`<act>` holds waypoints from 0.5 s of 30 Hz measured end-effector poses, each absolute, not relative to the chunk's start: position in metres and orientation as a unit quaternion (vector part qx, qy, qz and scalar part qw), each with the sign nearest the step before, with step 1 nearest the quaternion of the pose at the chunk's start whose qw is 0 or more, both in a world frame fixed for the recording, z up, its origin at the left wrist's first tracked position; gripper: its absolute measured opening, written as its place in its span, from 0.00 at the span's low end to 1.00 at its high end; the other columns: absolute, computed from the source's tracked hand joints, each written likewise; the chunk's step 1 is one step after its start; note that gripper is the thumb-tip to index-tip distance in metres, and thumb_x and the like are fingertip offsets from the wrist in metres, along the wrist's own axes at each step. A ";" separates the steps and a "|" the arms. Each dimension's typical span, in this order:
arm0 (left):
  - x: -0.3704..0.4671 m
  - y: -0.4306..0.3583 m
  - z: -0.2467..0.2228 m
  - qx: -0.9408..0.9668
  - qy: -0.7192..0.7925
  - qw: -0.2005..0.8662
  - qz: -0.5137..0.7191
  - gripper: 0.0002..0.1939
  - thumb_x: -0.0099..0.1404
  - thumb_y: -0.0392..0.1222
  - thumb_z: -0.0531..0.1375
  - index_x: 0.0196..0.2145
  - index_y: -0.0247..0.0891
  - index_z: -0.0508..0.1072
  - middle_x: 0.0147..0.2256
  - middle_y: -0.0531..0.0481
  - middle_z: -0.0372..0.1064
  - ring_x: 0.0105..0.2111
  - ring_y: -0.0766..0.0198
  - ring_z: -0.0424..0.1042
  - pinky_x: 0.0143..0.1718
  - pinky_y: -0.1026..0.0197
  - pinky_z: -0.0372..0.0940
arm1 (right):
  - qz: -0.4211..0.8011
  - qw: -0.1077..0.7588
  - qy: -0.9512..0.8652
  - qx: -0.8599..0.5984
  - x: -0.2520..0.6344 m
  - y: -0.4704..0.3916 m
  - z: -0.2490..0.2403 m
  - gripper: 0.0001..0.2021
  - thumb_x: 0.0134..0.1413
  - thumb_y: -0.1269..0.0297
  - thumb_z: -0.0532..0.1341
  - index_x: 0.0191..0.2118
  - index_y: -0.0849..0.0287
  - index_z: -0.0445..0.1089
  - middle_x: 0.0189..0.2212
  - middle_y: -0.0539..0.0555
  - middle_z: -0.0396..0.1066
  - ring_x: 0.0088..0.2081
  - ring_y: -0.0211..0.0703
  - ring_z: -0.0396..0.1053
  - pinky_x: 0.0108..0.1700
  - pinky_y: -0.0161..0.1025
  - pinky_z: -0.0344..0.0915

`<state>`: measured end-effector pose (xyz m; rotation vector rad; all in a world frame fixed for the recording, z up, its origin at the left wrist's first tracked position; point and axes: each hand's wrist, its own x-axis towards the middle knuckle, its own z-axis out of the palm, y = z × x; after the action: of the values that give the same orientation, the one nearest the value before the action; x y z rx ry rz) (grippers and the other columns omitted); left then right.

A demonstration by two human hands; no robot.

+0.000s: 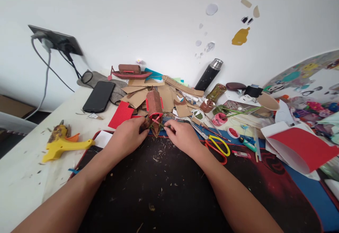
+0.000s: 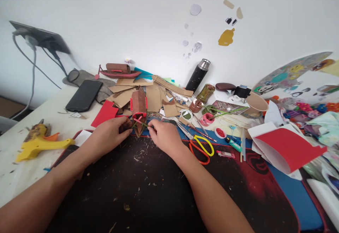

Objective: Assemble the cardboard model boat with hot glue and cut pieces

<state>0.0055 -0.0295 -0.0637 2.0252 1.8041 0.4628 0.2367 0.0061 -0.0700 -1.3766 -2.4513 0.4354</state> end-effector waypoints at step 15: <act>0.004 -0.029 -0.065 0.726 0.643 0.188 0.157 0.03 0.68 0.43 0.59 0.36 0.44 0.71 0.37 0.45 0.80 0.37 0.48 0.78 0.35 0.54 0.64 | 0.143 0.140 -0.853 -0.482 0.238 0.005 -0.070 0.07 0.70 0.66 0.63 0.48 0.54 0.79 0.29 0.51 0.81 0.31 0.46 0.76 0.36 0.39 0.58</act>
<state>0.0045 -0.0292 -0.0652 2.0422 1.8073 0.4403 0.2379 0.0048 -0.0700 -1.3927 -2.4643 0.4143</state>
